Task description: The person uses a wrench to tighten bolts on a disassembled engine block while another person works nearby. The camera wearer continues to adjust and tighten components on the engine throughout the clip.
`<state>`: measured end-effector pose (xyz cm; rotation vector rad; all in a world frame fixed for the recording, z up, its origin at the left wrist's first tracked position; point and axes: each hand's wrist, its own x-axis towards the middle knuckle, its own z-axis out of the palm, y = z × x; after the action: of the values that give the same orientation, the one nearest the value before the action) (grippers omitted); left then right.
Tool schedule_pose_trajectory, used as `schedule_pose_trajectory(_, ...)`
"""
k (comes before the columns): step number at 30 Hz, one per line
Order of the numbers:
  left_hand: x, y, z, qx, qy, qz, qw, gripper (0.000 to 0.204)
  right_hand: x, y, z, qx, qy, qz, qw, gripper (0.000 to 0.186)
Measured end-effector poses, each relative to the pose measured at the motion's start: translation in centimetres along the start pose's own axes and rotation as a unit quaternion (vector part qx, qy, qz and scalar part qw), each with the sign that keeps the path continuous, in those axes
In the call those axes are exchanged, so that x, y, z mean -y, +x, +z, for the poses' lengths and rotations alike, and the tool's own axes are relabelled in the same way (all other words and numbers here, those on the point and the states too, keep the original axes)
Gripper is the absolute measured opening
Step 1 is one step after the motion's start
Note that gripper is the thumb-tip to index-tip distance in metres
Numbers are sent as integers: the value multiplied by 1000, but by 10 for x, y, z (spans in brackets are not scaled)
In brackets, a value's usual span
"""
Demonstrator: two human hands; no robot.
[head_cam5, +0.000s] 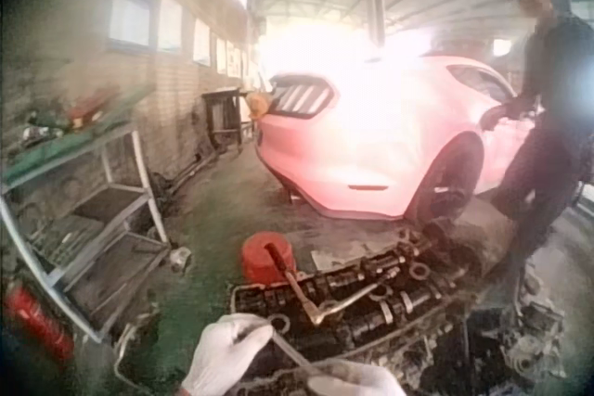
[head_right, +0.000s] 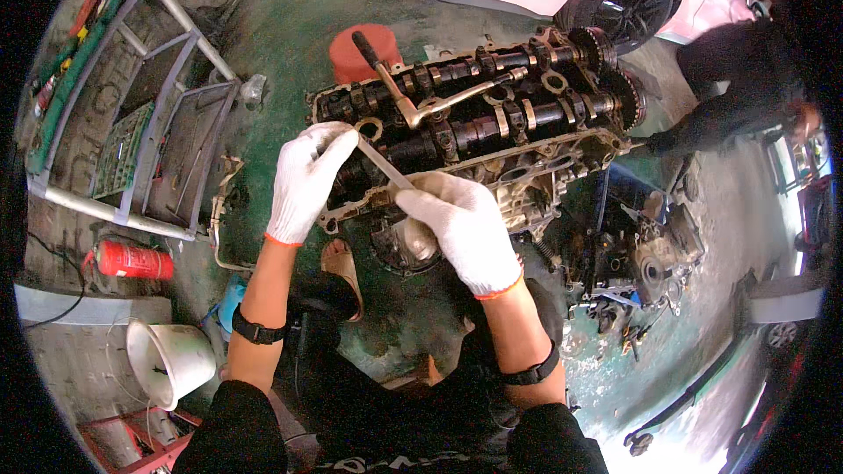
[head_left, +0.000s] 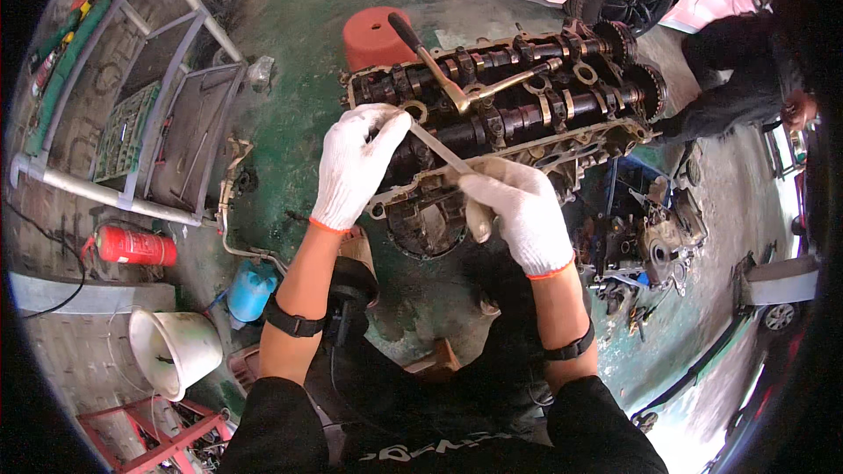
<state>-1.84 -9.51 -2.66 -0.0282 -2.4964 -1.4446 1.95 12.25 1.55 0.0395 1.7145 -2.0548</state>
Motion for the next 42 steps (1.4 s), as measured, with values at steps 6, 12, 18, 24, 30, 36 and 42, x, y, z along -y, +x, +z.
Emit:
schedule_pose_trajectory(6, -2, 1, 8, -3, -14, -4, 1000, 33, -2, 5, -10, -59, 77, -79, 992, 29)
schedule_pose_trajectory(12, -1, 2, 8, 9, 5, 13, 1000, 33, 3, 4, -20, -56, 40, -83, 994, 33)
schedule_pose_trajectory(18, -1, 3, 6, 21, -1, 29, 999, 32, -1, 0, -8, 125, -27, 73, 989, 34)
schedule_pose_trajectory(24, -1, 3, 6, 20, -17, 32, 999, 32, -39, 6, 53, 163, 84, 68, 981, 21)
schedule_pose_trajectory(30, -3, 0, 1, -19, -136, -30, 990, 32, -28, 3, 43, 193, 51, 40, 979, 22)
schedule_pose_trajectory(36, 4, 0, -2, -20, -58, -3, 998, 33, -5, 0, 19, 89, 0, 35, 995, 26)
schedule_pose_trajectory(42, 5, 1, 3, 2, -32, 8, 999, 31, 3, -1, 0, -28, -24, -18, 999, 27)
